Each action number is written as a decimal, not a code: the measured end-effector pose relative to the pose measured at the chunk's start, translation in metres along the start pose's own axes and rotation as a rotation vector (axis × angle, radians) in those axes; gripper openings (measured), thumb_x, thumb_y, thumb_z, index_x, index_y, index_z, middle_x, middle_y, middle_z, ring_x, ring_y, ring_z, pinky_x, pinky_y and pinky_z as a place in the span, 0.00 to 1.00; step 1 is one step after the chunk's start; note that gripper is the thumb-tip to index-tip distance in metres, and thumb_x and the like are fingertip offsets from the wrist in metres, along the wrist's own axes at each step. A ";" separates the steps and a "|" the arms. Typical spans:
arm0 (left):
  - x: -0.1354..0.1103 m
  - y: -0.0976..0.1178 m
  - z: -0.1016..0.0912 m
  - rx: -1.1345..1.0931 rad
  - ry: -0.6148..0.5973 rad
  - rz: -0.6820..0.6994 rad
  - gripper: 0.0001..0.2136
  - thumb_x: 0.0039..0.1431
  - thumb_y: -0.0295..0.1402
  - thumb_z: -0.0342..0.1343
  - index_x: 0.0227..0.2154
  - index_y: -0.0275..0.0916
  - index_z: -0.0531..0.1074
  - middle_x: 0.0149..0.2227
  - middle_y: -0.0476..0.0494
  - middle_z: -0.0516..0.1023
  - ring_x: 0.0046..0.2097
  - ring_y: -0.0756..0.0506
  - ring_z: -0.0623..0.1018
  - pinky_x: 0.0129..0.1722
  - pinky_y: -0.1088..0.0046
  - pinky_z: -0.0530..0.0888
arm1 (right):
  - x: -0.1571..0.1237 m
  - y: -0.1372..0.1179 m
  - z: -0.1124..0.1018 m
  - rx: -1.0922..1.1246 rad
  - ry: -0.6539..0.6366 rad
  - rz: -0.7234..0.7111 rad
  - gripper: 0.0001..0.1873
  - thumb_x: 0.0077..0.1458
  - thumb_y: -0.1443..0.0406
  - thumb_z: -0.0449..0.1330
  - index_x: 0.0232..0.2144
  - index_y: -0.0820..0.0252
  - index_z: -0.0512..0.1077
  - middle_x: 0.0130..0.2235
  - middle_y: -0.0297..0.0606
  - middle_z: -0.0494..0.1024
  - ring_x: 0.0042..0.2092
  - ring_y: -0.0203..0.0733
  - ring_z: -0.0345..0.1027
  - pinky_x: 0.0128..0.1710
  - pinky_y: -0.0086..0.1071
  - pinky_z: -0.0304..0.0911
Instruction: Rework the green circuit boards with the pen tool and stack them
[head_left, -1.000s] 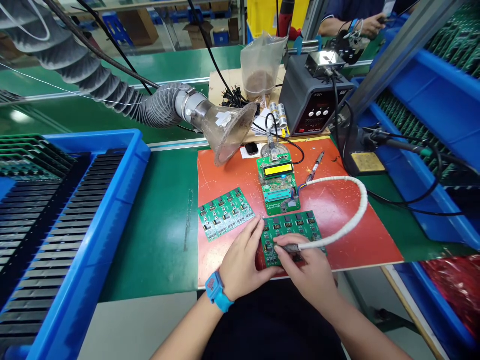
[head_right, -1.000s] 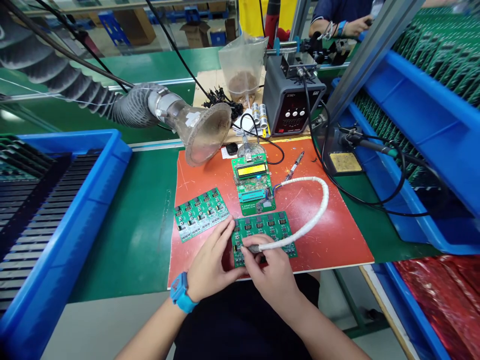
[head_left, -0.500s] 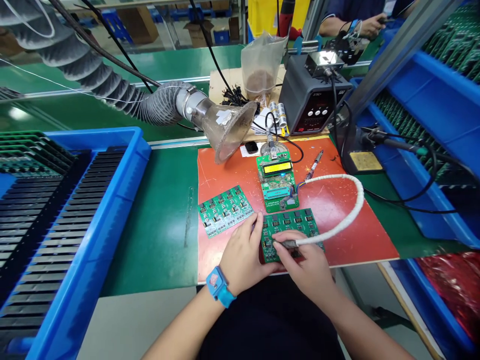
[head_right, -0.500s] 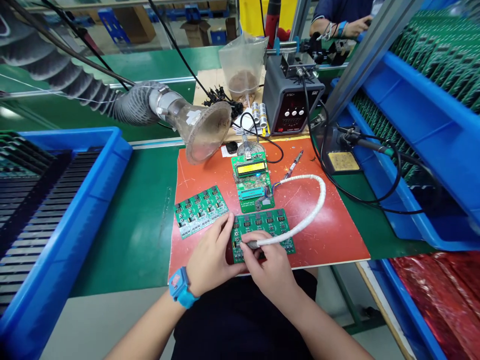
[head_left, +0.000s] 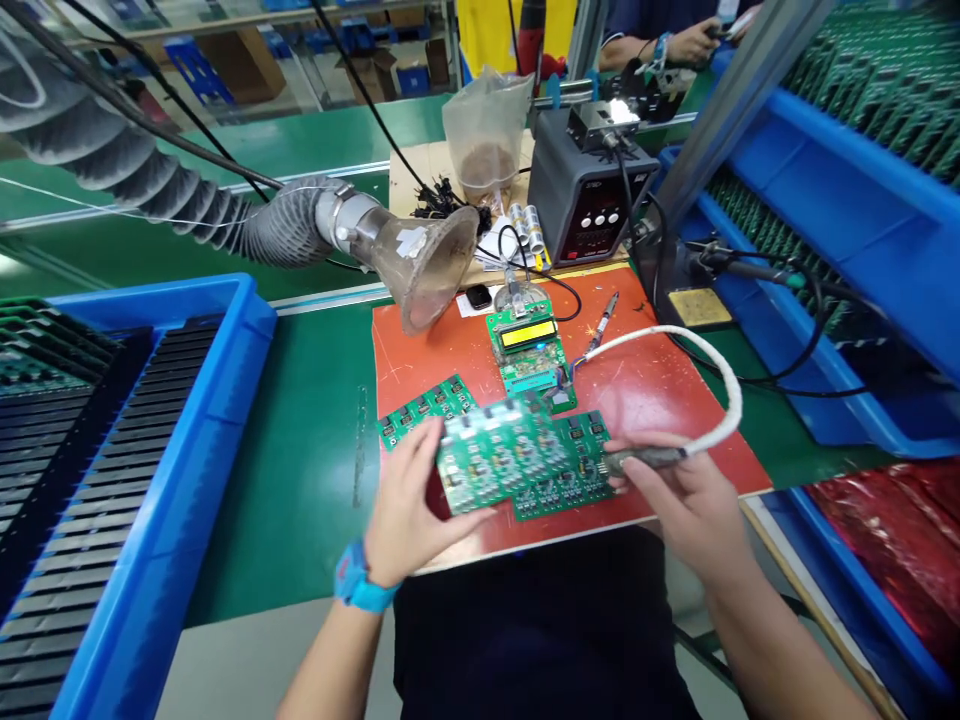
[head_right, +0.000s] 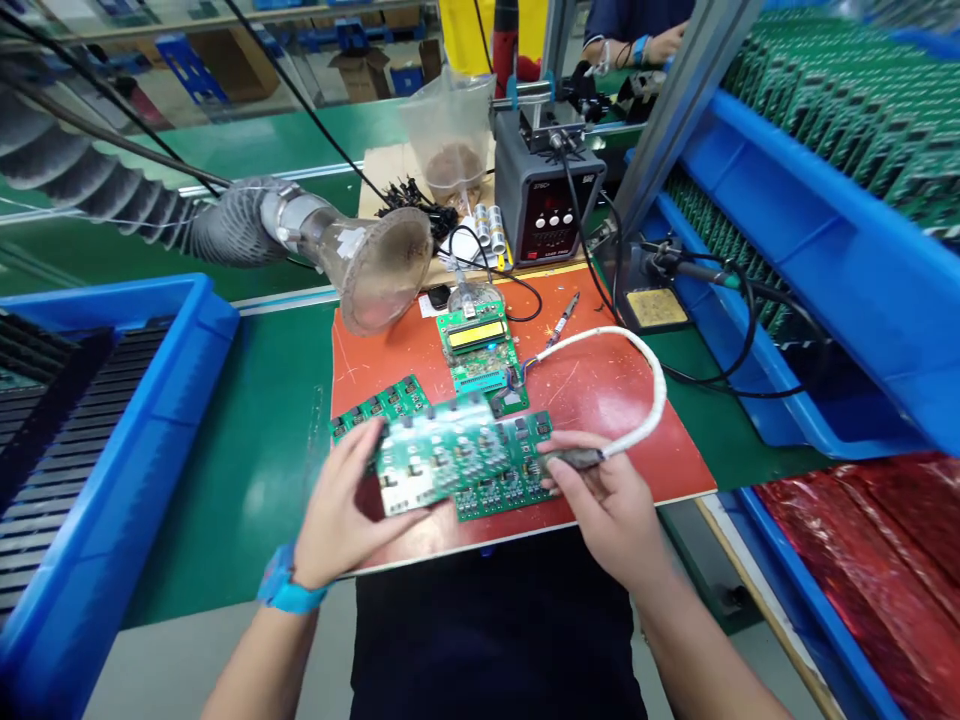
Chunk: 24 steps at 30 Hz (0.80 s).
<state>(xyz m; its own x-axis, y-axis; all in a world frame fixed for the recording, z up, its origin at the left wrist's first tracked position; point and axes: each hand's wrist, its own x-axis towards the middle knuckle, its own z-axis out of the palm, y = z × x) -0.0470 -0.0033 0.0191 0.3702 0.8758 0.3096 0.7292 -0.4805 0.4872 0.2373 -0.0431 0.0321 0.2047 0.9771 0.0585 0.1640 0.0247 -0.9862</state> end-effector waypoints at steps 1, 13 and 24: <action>-0.004 -0.010 -0.006 0.013 0.023 -0.037 0.45 0.49 0.50 0.64 0.66 0.42 0.48 0.61 0.33 0.62 0.62 0.31 0.65 0.59 0.51 0.67 | 0.002 0.004 -0.006 -0.018 0.008 0.008 0.12 0.60 0.60 0.60 0.45 0.56 0.70 0.40 0.40 0.80 0.31 0.38 0.75 0.32 0.33 0.77; -0.016 -0.034 -0.009 0.196 0.059 -0.198 0.39 0.52 0.44 0.65 0.64 0.46 0.54 0.70 0.34 0.40 0.68 0.22 0.40 0.61 0.31 0.51 | 0.004 0.031 -0.019 -0.261 -0.003 0.011 0.15 0.63 0.58 0.55 0.49 0.58 0.67 0.43 0.43 0.76 0.39 0.42 0.73 0.39 0.39 0.73; -0.007 0.032 0.042 -0.115 -0.144 0.234 0.23 0.60 0.37 0.59 0.56 0.39 0.64 0.62 0.30 0.63 0.65 0.34 0.62 0.58 0.51 0.70 | 0.001 0.031 -0.020 -0.293 -0.016 -0.004 0.13 0.64 0.57 0.54 0.48 0.56 0.66 0.43 0.42 0.76 0.40 0.43 0.73 0.42 0.40 0.72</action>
<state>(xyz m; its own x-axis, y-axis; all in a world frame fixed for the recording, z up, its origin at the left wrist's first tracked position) -0.0021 -0.0230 -0.0012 0.6048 0.7338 0.3095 0.5472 -0.6652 0.5079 0.2619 -0.0455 0.0044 0.1884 0.9804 0.0573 0.4366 -0.0314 -0.8991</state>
